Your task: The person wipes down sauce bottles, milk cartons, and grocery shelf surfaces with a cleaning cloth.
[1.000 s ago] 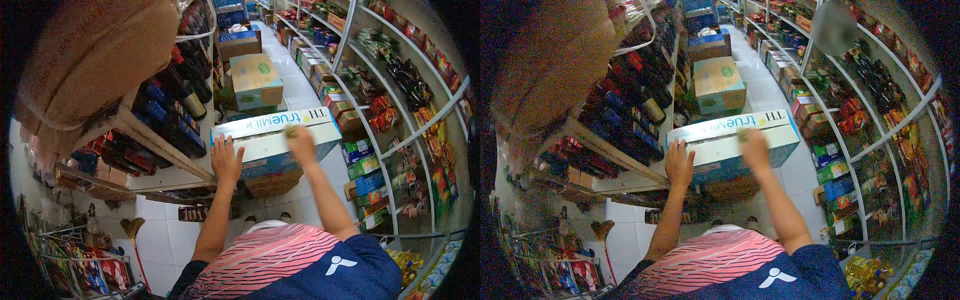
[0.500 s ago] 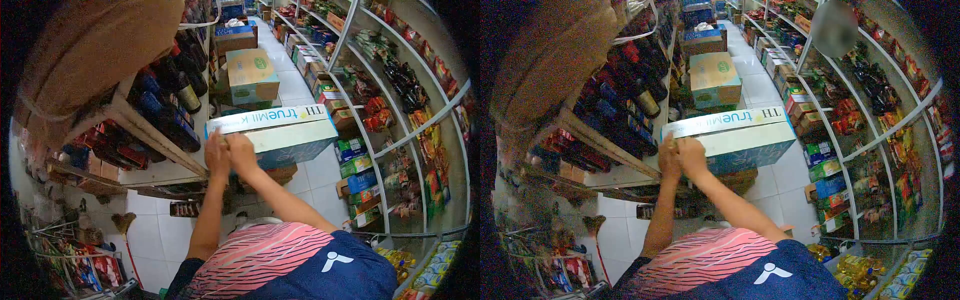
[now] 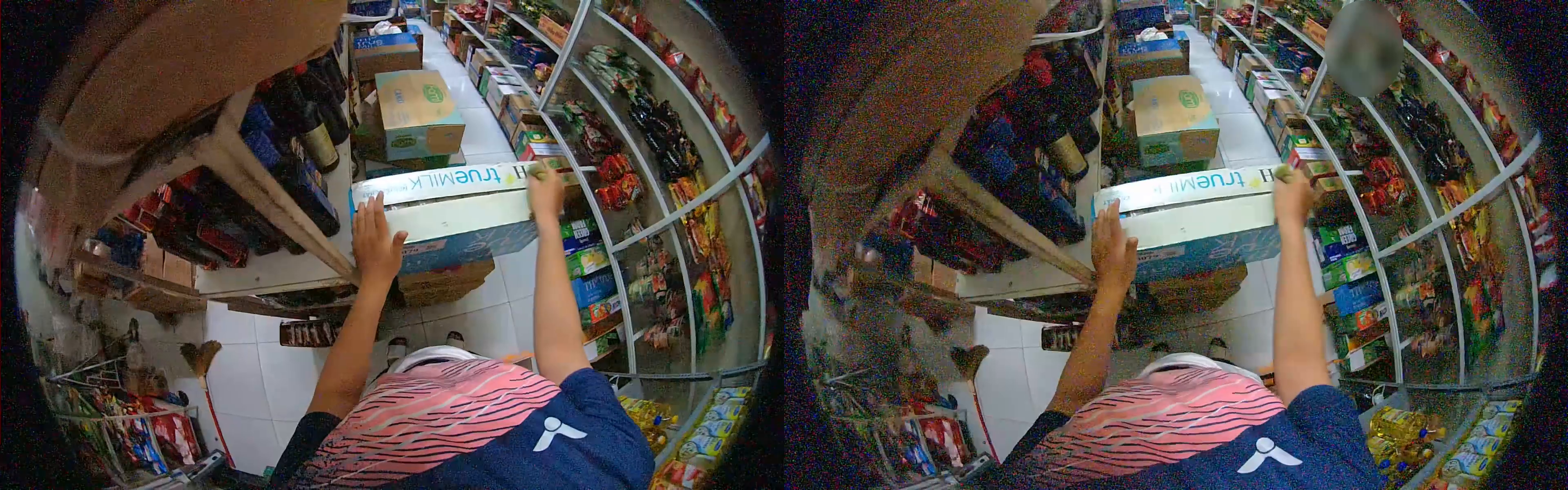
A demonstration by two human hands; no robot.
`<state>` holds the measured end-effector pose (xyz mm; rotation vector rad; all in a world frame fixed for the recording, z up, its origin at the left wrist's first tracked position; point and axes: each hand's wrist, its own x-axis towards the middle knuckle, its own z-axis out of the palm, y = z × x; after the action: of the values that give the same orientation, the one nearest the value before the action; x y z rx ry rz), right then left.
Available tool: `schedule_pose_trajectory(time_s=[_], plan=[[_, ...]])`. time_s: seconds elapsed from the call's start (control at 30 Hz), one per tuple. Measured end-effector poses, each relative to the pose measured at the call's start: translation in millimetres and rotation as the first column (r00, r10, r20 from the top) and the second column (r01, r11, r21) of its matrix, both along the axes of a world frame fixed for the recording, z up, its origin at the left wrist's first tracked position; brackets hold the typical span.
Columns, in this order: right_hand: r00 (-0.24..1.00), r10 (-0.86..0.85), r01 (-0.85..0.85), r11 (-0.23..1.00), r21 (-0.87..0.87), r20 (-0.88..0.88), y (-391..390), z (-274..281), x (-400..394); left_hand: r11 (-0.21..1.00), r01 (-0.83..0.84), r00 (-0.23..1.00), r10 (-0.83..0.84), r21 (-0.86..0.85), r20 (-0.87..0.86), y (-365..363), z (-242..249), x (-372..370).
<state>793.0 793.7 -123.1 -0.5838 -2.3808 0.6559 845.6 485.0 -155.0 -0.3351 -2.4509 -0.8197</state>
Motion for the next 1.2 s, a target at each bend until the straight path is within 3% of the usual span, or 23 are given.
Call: schedule_pose_trajectory(time_s=[0.03, 0.07, 0.1, 0.13, 0.17, 0.2, 0.27, 0.3, 0.37, 0.47, 0.53, 0.6, 0.63, 0.67, 0.73, 0.77, 0.83, 0.93, 1.03, 1.07, 1.13, 1.2], plan=[[0.988, 0.141, -0.148, 0.979, -0.140, -0.056, -16.2, -9.1, -12.7, 1.000, -0.006, 1.000, 0.006, 0.005, -0.001, -0.5, 0.8, 1.7], [0.967, 0.230, -0.245, 0.957, -0.154, -0.111, -53.1, 0.1, -12.2, 0.999, -0.002, 1.000, 0.001, 0.042, 0.015, -0.1, 2.2, 2.4], [0.936, 0.352, -0.331, 0.888, -0.318, 0.009, -90.6, 12.2, -13.6, 0.997, 0.007, 0.999, -0.009, 0.076, 0.031, -0.4, 3.0, 2.6], [0.815, 0.532, -0.575, 0.790, -0.212, -0.230, -119.0, -15.5, -27.7, 0.997, 0.016, 0.999, -0.019, 0.074, 0.032, -0.9, 2.6, 2.4], [0.804, 0.571, -0.592, 0.794, -0.139, -0.167, -158.4, -13.6, -21.1, 0.991, 0.015, 1.000, -0.013, 0.132, -0.013, 0.3, 1.9, 1.7], [0.712, 0.672, -0.693, 0.719, -0.051, -0.204, -190.8, -12.7, -14.6, 0.982, 0.015, 0.998, -0.004, 0.190, -0.060, 1.8, 2.2, -0.1], [0.689, 0.725, -0.718, 0.679, 0.151, 0.016, -234.4, -15.5, -6.2, 0.965, 0.049, 0.998, -0.036, 0.259, -0.052, 0.9, 3.5, -2.2], [0.692, 0.722, -0.716, 0.684, 0.144, 0.014, -232.4, -13.5, -1.0, 0.943, 0.065, 0.998, -0.055, 0.326, -0.041, -1.8, 4.0, -1.7], [0.647, 0.738, -0.734, 0.671, 0.106, -0.191, -218.5, -7.8, 12.3, 0.901, 0.101, 0.994, -0.111, 0.423, 0.000, -8.4, 5.8, -0.1], [0.770, 0.630, -0.626, 0.776, 0.069, -0.098, -172.5, -2.8, 14.6, 0.858, 0.089, 0.978, -0.172, 0.507, 0.121, -13.8, 2.4, -4.7], [0.735, 0.649, -0.668, 0.742, -0.045, -0.197, -162.1, 3.0, 29.3, 0.890, 0.092, 0.965, -0.190, 0.447, 0.180, -16.9, 0.9, -9.1], [0.480, 0.814, -0.860, 0.510, 0.007, -0.328, -170.4, 15.0, 59.4, 0.941, 0.125, 0.932, -0.220, 0.313, 0.288, -19.0, 1.3, -12.7], [0.422, 0.864, -0.867, 0.473, 0.157, -0.274, -177.7, -16.0, 66.3, 0.924, 0.071, 0.919, -0.207, 0.375, 0.337, -17.7, 3.5, -13.0], [0.417, 0.865, -0.871, 0.468, 0.151, -0.278, -184.8, -35.4, 74.0, 0.927, 0.063, 0.919, -0.198, 0.369, 0.341, -18.1, 3.5, -13.9], [0.242, 0.970, -0.887, 0.218, 0.407, 0.008, -194.3, -68.6, 87.1, 0.886, -0.036, 0.864, -0.204, 0.462, 0.459, -19.1, 2.9, -13.9], [0.231, 0.973, -0.891, 0.208, 0.403, 0.010, -193.6, -104.0, 87.7, 0.886, -0.048, 0.865, -0.195, 0.462, 0.463, -19.4, 2.9, -13.9], [0.205, 0.880, -0.839, -0.067, 0.539, 0.429, -180.7, -171.1, 76.9, 0.884, 0.034, 0.874, -0.253, 0.467, 0.415, -20.8, 5.3, -17.0], [0.183, 0.824, -0.797, -0.195, 0.571, 0.536, -127.9, -179.1, 61.5, 0.906, -0.012, 0.876, -0.195, 0.423, 0.441, -22.3, -9.2, -20.9], [0.182, 0.721, -0.753, -0.334, 0.566, 0.668, -88.9, -184.6, 55.9, 0.922, -0.015, 0.879, -0.173, 0.388, 0.445, -18.0, 8.8, -11.5], [0.178, 0.718, -0.763, -0.331, 0.555, 0.673, -89.2, -166.7, 58.4, 0.921, -0.014, 0.871, -0.180, 0.390, 0.456, -16.9, 4.1, -11.7], [0.201, 0.868, -0.744, -0.166, 0.648, 0.454, -103.4, -87.7, 62.8, 0.937, 0.012, 0.910, -0.155, 0.348, 0.385, -20.0, -6.5, -17.4], [0.203, 0.947, -0.734, -0.021, 0.679, 0.249, -108.0, -48.2, 62.4, 0.935, 0.007, 0.904, -0.158, 0.355, 0.398, -19.5, -7.9, -14.4]])
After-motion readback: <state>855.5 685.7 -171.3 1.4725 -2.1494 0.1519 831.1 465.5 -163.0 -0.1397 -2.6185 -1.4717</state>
